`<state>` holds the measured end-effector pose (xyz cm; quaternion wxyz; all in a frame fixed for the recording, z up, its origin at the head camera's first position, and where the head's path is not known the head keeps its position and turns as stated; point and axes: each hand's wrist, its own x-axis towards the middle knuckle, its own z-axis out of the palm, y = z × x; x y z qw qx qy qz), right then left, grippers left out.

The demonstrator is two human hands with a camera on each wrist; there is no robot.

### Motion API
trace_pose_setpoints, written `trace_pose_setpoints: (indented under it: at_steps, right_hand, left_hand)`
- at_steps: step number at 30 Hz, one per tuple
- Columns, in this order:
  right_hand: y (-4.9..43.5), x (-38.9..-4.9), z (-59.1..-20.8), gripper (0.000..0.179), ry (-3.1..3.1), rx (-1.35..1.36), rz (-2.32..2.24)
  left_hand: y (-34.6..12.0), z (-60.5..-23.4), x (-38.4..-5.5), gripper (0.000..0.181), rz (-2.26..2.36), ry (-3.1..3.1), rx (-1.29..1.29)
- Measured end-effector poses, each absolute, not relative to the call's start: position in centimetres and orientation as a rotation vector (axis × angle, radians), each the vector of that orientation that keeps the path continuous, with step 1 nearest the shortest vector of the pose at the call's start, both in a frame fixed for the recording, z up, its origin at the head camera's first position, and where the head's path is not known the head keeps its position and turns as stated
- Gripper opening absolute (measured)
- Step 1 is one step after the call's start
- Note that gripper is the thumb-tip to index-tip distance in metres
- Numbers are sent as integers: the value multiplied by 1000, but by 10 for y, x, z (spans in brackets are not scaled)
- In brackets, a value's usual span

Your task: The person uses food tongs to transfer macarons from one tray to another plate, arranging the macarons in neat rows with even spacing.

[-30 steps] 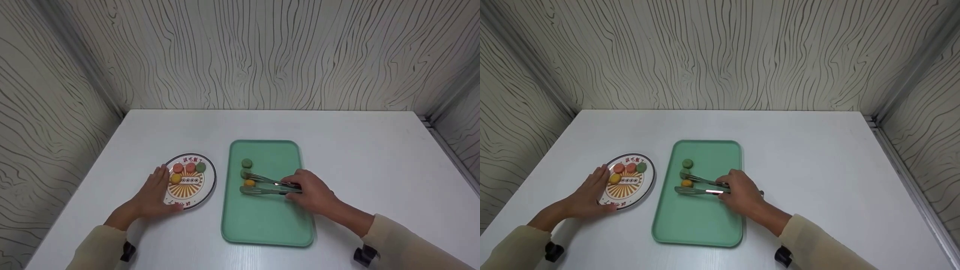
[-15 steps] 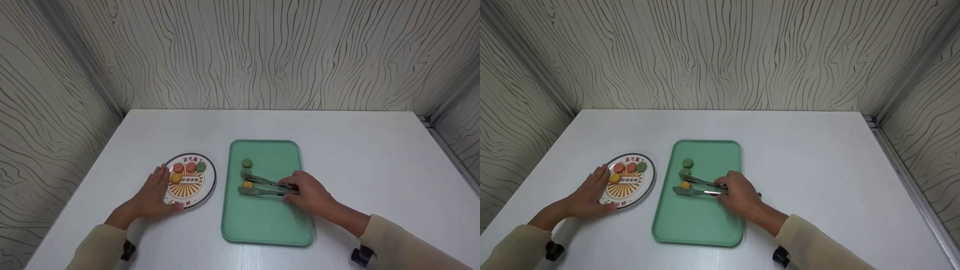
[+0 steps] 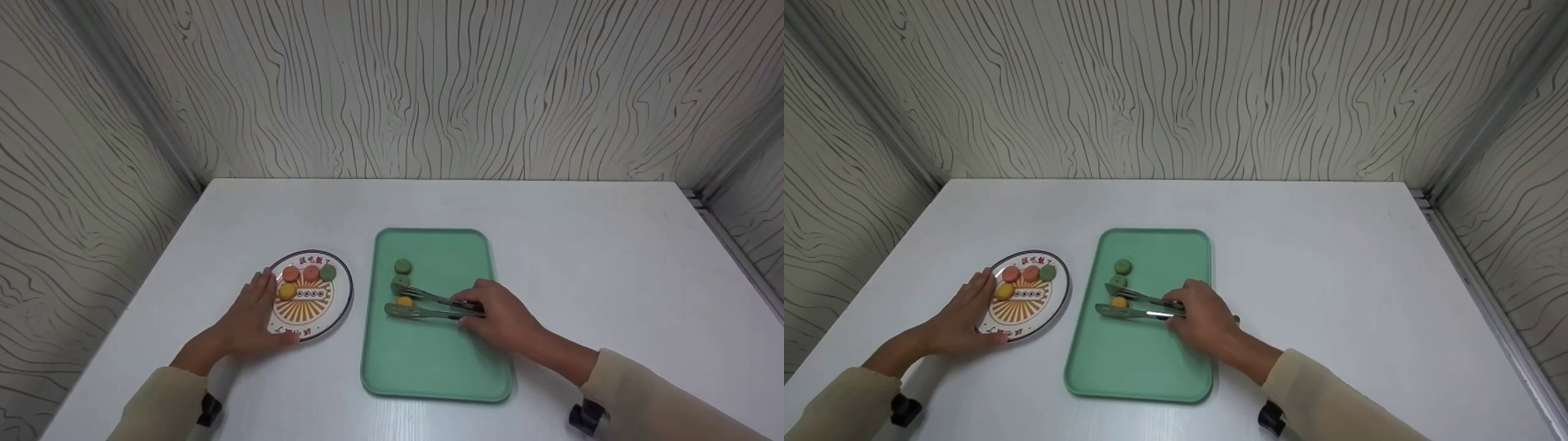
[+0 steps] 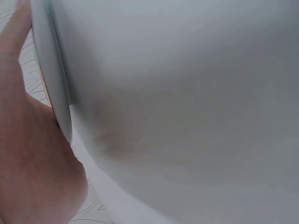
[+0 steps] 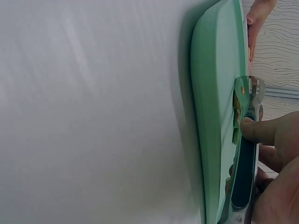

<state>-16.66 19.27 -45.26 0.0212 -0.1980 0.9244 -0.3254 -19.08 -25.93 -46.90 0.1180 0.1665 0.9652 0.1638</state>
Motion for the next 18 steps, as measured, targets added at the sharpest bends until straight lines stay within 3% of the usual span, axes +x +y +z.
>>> trace_pose_setpoints:
  at_steps: [18]
  right_hand:
    - [192,-166,-455,26,2857,-566,-1032]
  left_hand:
    - [-257,-467,-189,127,502,2825,478]
